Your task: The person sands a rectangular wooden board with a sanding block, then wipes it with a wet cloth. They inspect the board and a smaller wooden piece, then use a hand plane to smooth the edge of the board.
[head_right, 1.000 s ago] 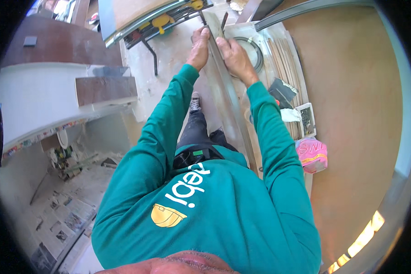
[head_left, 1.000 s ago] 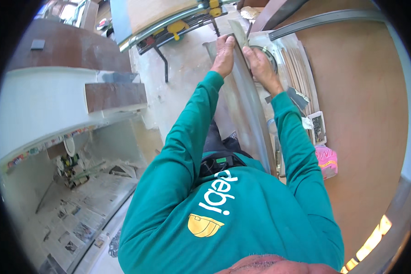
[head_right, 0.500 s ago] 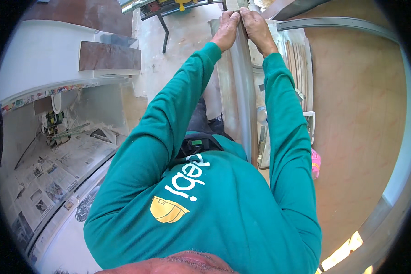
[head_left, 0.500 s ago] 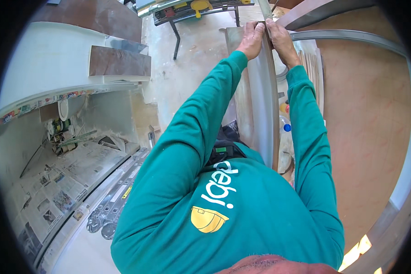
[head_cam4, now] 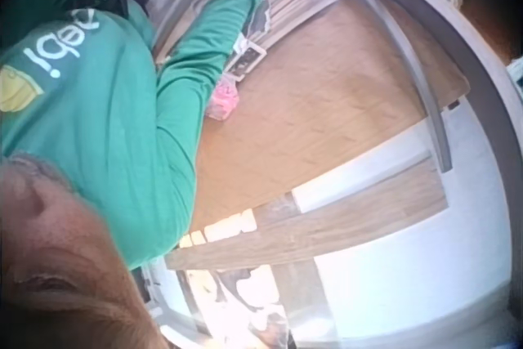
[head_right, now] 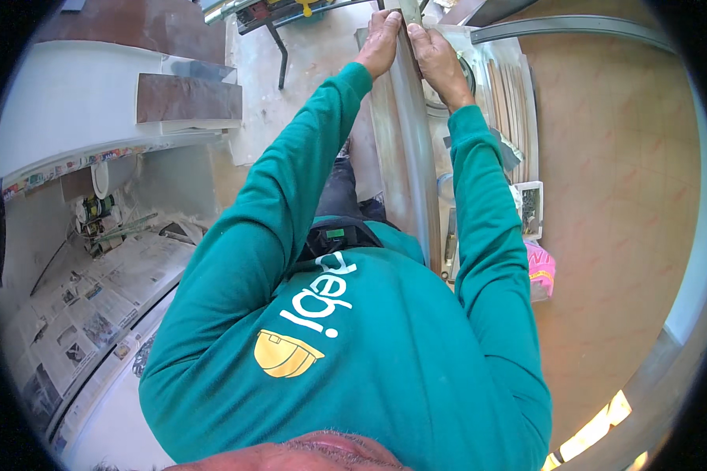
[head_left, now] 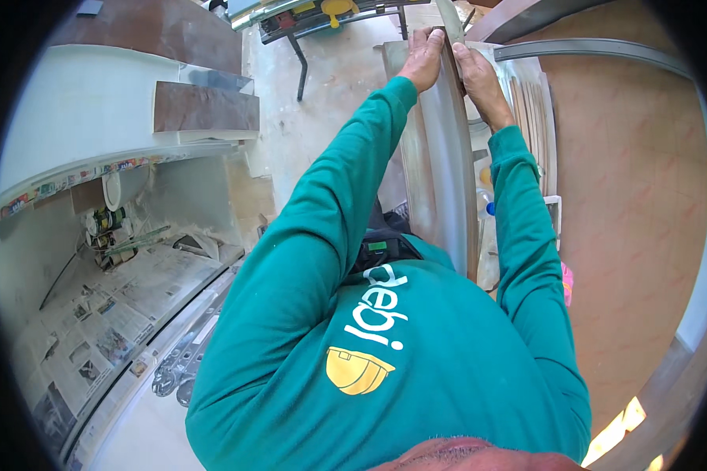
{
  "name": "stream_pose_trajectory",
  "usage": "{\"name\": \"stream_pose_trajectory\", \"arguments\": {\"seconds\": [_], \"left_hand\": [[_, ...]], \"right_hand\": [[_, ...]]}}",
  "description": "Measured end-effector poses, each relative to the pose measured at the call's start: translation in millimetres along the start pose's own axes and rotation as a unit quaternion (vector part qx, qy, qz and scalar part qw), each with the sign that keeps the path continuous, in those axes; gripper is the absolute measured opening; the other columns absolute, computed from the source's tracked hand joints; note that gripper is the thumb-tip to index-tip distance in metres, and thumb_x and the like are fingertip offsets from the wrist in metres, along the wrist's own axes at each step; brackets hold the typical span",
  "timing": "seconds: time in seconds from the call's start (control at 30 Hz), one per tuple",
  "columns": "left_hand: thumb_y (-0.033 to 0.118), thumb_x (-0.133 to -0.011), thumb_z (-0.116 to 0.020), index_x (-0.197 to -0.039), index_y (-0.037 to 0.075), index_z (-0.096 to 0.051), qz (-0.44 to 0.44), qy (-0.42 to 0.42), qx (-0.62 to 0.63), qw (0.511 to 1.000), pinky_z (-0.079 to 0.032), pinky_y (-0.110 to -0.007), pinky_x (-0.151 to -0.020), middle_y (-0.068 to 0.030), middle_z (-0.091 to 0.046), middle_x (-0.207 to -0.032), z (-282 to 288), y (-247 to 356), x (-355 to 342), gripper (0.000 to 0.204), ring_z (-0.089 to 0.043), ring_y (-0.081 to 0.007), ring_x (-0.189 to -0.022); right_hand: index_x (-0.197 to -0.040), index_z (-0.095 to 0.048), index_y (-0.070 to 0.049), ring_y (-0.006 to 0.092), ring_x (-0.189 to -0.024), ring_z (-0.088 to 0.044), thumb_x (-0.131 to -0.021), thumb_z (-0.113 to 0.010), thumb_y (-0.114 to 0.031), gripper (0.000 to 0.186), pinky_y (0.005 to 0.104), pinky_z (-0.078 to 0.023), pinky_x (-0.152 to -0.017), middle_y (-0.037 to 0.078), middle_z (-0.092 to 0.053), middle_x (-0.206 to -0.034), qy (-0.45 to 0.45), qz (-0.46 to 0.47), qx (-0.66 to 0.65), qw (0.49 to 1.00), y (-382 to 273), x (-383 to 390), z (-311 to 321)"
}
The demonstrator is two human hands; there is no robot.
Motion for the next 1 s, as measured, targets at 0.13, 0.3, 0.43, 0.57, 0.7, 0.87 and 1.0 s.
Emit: {"name": "stream_pose_trajectory", "arguments": {"seconds": [0.13, 0.3, 0.43, 0.57, 0.7, 0.87, 1.0], "left_hand": [[0.05, -0.111, -0.039, -0.147, -0.006, -0.041, -0.001, 0.007, 0.011, 1.0, -0.033, -0.044, -0.12, -0.0304, -0.046, -0.143, -3.2, -20.9, -6.4, 0.067, -0.042, -0.0437, -0.14], [0.05, -0.111, -0.04, -0.144, -0.006, -0.043, -0.025, 0.011, 0.011, 1.0, -0.034, -0.045, -0.119, -0.0299, -0.047, -0.141, -12.4, -34.0, -15.3, 0.065, -0.044, -0.0434, -0.136], [0.05, -0.11, -0.042, -0.142, -0.004, -0.045, -0.041, 0.024, 0.012, 0.999, -0.034, -0.046, -0.118, -0.0296, -0.048, -0.139, -11.8, -40.1, -20.2, 0.062, -0.046, -0.0424, -0.134], [0.05, -0.11, -0.043, -0.14, -0.002, -0.047, -0.043, 0.031, 0.014, 0.998, -0.034, -0.046, -0.117, -0.0282, -0.049, -0.138, -9.8, -43.6, -21.9, 0.06, -0.047, -0.0413, -0.133], [0.049, -0.11, -0.044, -0.139, 0.0, -0.049, -0.05, 0.034, 0.012, 0.998, -0.035, -0.046, -0.116, -0.0266, -0.051, -0.136, -5.7, -43.3, -20.6, 0.057, -0.047, -0.0401, -0.133], [0.05, -0.11, -0.043, -0.138, -0.002, -0.05, -0.036, 0.042, 0.004, 0.998, -0.033, -0.046, -0.118, -0.0269, -0.051, -0.139, -2.5, -39.6, -21.4, 0.06, -0.045, -0.0408, -0.135], [0.054, -0.109, -0.042, -0.141, -0.002, -0.047, -0.022, 0.03, -0.009, 0.999, -0.032, -0.046, -0.119, -0.0283, -0.049, -0.142, -3.0, -42.5, -21.9, 0.064, -0.044, -0.0414, -0.137]], "right_hand": [[-0.103, -0.068, -0.002, 0.0105, -0.067, -0.05, -0.11, -0.053, -0.048, 0.049, 0.0301, -0.042, -0.059, 0.0, -0.057, -0.076, -0.026, -0.007, 0.017, 0.999, -1.2, 8.5, -0.8], [-0.103, -0.068, -0.002, 0.0107, -0.066, -0.05, -0.11, -0.053, -0.048, 0.048, 0.0302, -0.042, -0.059, 0.0, -0.056, -0.075, -0.006, 0.001, 0.032, 0.999, 3.1, 21.0, 5.5], [-0.103, -0.066, 0.001, 0.0177, -0.074, -0.055, -0.108, -0.053, -0.052, 0.055, 0.0342, -0.045, -0.068, 0.007, -0.06, -0.08, -0.009, 0.021, 0.043, 0.999, 6.2, 33.8, 7.9], [-0.104, -0.065, 0.005, 0.0318, -0.086, -0.065, -0.106, -0.051, -0.059, 0.066, 0.0424, -0.051, -0.082, 0.023, -0.067, -0.087, -0.008, 0.021, 0.048, 0.999, 7.4, 59.6, 10.0], [-0.102, -0.063, 0.005, 0.0351, -0.087, -0.065, -0.106, -0.051, -0.058, 0.064, 0.0438, -0.05, -0.083, 0.024, -0.068, -0.09, -0.005, -0.001, 0.053, 0.999, 9.0, 82.5, 11.6], [-0.101, -0.062, 0.004, 0.0392, -0.088, -0.065, -0.106, -0.05, -0.058, 0.063, 0.0466, -0.05, -0.083, 0.028, -0.068, -0.092, -0.002, -0.002, 0.078, 0.997, 0.1, 92.2, 14.8], [-0.103, -0.061, 0.005, 0.0428, -0.087, -0.065, -0.106, -0.05, -0.06, 0.065, 0.0486, -0.05, -0.083, 0.03, -0.067, -0.091, 0.001, 0.013, 0.074, 0.997, 3.2, 102.6, 15.2]]}}
Point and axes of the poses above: each hand's wrist, its own x-axis away from the middle knuckle, its own z-axis out of the back of the hand, y = z × x, the point moved 6 cm from there along -x, towards the middle knuckle
